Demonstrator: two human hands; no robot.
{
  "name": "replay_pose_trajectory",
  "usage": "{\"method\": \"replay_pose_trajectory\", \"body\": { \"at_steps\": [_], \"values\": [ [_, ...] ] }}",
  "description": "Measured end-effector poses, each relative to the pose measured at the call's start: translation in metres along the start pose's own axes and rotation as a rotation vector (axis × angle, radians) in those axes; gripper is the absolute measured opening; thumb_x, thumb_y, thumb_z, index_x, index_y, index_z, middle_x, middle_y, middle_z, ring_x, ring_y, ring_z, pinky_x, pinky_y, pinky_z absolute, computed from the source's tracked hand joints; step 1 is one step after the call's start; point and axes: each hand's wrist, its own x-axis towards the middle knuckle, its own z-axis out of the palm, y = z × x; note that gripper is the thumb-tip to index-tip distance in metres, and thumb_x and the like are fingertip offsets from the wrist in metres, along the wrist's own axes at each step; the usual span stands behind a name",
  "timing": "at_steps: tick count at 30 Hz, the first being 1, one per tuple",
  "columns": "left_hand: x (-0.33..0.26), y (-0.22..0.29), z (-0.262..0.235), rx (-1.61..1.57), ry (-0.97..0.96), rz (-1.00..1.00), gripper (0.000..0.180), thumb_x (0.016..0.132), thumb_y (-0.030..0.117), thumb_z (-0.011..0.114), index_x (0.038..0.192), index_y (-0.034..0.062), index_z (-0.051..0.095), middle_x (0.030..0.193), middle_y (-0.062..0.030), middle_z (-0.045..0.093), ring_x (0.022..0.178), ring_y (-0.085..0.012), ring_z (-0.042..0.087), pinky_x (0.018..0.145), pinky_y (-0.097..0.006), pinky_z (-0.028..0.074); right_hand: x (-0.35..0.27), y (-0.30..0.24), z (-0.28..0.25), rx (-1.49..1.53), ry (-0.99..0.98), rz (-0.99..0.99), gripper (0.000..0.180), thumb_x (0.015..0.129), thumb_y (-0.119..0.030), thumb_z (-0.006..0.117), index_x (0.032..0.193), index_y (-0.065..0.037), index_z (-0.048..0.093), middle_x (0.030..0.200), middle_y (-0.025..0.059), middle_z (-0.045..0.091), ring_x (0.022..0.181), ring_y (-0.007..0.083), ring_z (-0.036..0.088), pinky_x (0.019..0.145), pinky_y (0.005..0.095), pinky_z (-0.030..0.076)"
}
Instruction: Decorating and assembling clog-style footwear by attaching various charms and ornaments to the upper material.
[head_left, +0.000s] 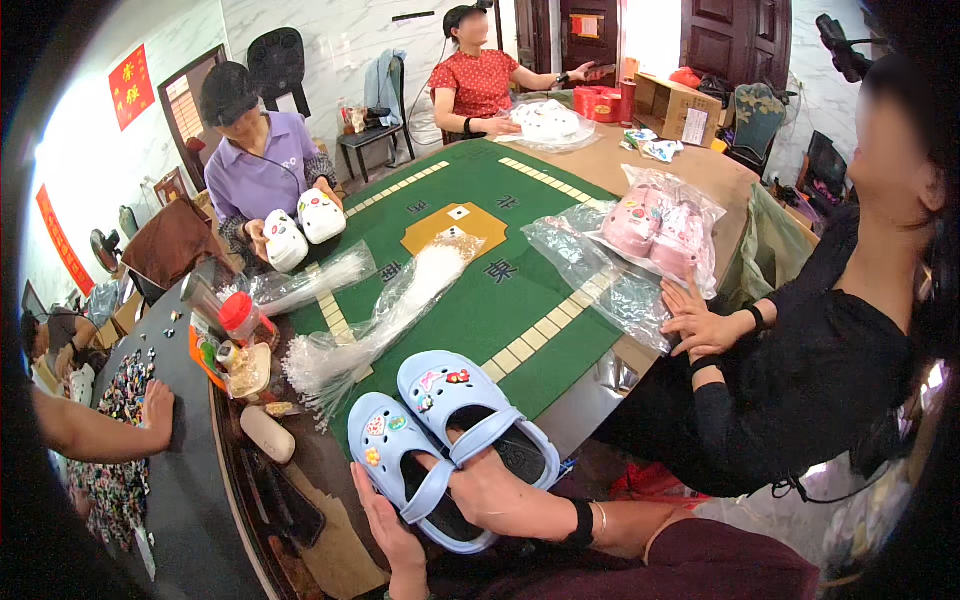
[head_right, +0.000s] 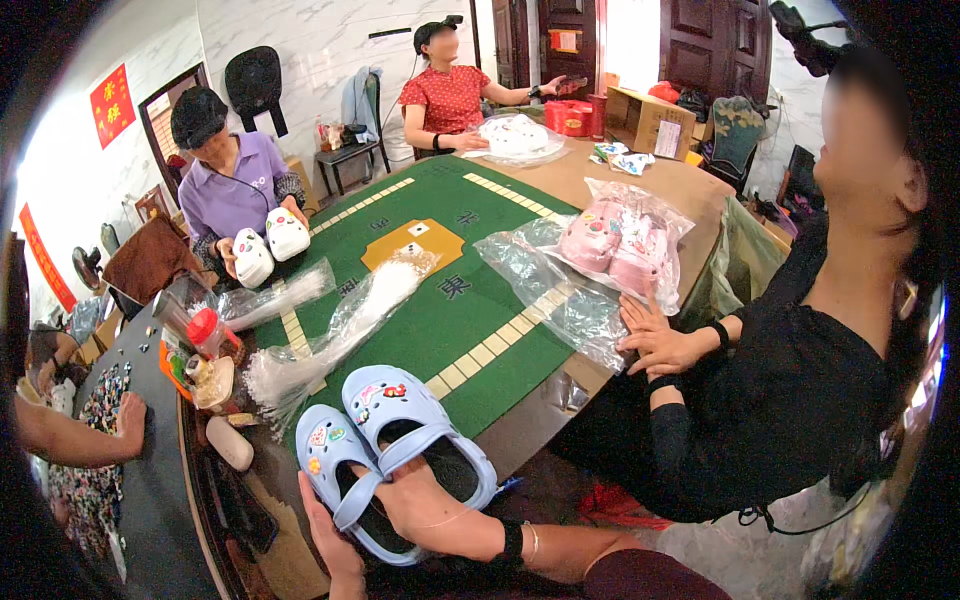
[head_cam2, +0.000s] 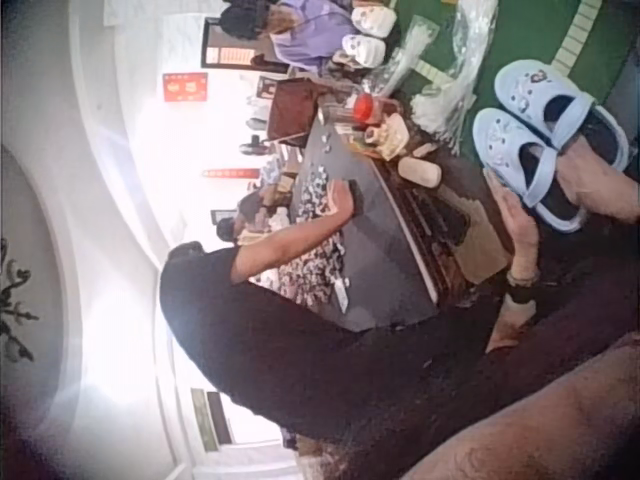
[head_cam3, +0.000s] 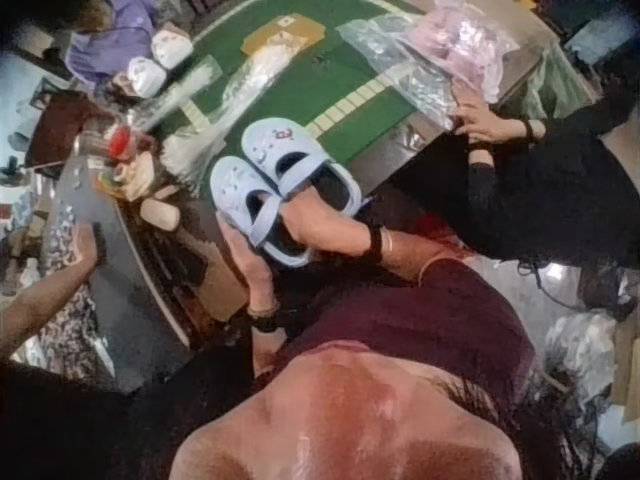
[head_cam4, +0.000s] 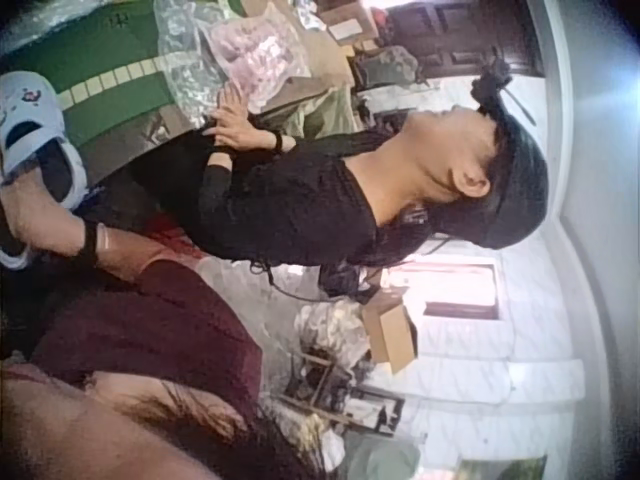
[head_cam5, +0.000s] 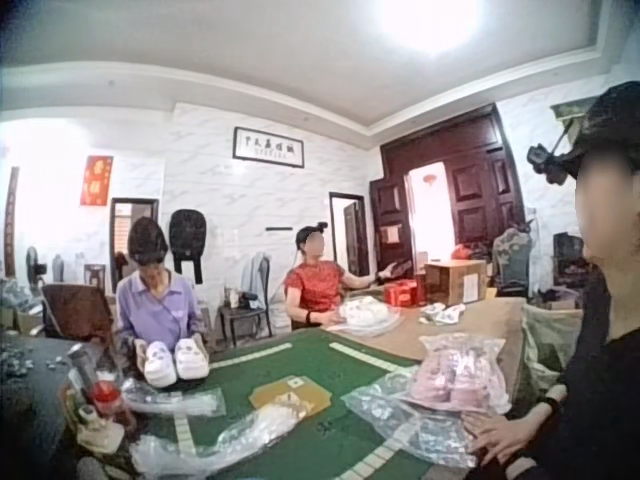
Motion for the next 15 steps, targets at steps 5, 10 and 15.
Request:
{"method": "replay_pose_trajectory", "body": {
  "at_steps": [5, 10, 15],
  "values": [
    [-0.001, 0.001, 0.002, 0.15, 0.003, 0.04, 0.066, 0.109, 0.041, 0.03, 0.155, -0.0074, 0.026, 0.164, -0.0231, 0.02, 0.153, -0.0338, 0.018, 0.123, -0.043, 0.013, 0.001, -0.005, -0.005, 0.073, -0.098, 0.096, 0.059, 0.083, -0.007, 0.057, 0.142, -0.004, 0.055, 0.145, 0.0352, 0.041, 0.136, 0.0519, 0.036, 0.113, 0.0587, 0.028],
    [0.001, 0.0, 0.003, 0.142, -0.011, 0.035, 0.068, 0.108, 0.042, 0.03, 0.155, -0.0073, 0.024, 0.165, -0.0244, 0.018, 0.154, -0.0354, 0.016, 0.123, -0.044, 0.011, 0.001, 0.0, 0.0, 0.115, -0.173, 0.131, 0.06, 0.082, -0.007, 0.057, 0.141, -0.001, 0.053, 0.141, 0.0399, 0.04, 0.132, 0.0552, 0.038, 0.11, 0.0608, 0.03],
    [0.004, 0.007, 0.003, 0.2, -0.017, 0.034, 0.068, 0.107, 0.041, 0.03, 0.155, -0.0073, 0.024, 0.164, -0.0251, 0.018, 0.154, -0.0362, 0.016, 0.123, -0.044, 0.011, 0.003, 0.007, 0.005, 0.057, 0.038, -0.029, 0.044, 0.086, -0.005, 0.059, 0.129, 0.001, 0.06, 0.123, 0.0346, 0.052, 0.11, 0.05, 0.054, 0.093, 0.0531, 0.045]
  ]
}}
